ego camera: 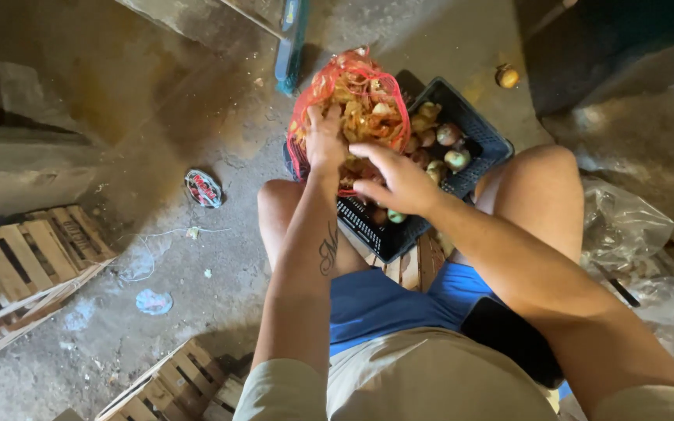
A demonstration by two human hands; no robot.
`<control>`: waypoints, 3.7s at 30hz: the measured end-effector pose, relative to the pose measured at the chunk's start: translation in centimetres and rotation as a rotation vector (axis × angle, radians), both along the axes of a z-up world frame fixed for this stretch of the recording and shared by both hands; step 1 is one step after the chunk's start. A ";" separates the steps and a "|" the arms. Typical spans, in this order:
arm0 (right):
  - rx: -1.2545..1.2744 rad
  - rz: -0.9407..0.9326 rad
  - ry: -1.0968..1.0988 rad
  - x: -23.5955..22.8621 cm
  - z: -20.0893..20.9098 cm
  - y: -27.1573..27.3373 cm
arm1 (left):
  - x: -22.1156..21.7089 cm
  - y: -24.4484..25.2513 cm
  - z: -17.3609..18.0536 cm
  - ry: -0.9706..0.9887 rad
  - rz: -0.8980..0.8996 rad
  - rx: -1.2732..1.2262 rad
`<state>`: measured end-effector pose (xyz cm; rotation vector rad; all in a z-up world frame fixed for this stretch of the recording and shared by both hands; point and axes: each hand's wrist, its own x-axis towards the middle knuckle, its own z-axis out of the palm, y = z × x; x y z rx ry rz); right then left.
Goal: The person sits on the floor and peels multiple onions by hand, removing the dry outer layers and placing the peeled onions into a black crate. The person handles each onion individually, discarding the skins into a red mesh bag.
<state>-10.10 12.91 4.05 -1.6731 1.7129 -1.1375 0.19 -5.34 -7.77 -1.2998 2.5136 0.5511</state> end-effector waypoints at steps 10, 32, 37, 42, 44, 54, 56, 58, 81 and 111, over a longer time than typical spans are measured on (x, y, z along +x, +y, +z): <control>0.218 -0.167 -0.605 -3.3 -2.0 -1.1 | 0.5 4.3 8.3 0.411 -0.180 0.058; 0.660 -0.379 -0.267 -3.3 -6.9 -2.2 | 2.5 8.7 9.8 0.576 -0.115 0.078; 0.729 -0.391 -0.676 -2.3 -1.8 -1.5 | 3.4 6.9 8.9 0.519 0.182 0.189; 0.628 -0.166 -0.556 -2.1 -0.9 -1.0 | 2.7 6.4 12.0 0.560 0.220 0.195; 0.568 -0.139 -0.128 -1.8 3.9 -0.5 | 2.4 6.5 12.1 0.511 0.209 0.216; 0.392 -0.158 -0.230 -2.5 1.9 -0.1 | 1.0 7.1 9.3 1.059 0.880 0.686; 0.485 -0.130 -0.282 -2.6 2.4 -0.3 | 0.7 7.5 12.0 1.232 0.981 0.617; 0.522 -0.126 -0.417 -1.8 0.3 0.3 | 0.6 7.8 11.6 1.295 0.999 0.625; 0.533 -0.221 0.644 -0.6 -2.8 -0.2 | -0.7 11.7 11.0 0.934 -0.227 -0.265; 0.134 -0.142 -1.099 -15.9 0.1 6.2 | 3.9 2.5 6.4 0.870 0.186 -0.125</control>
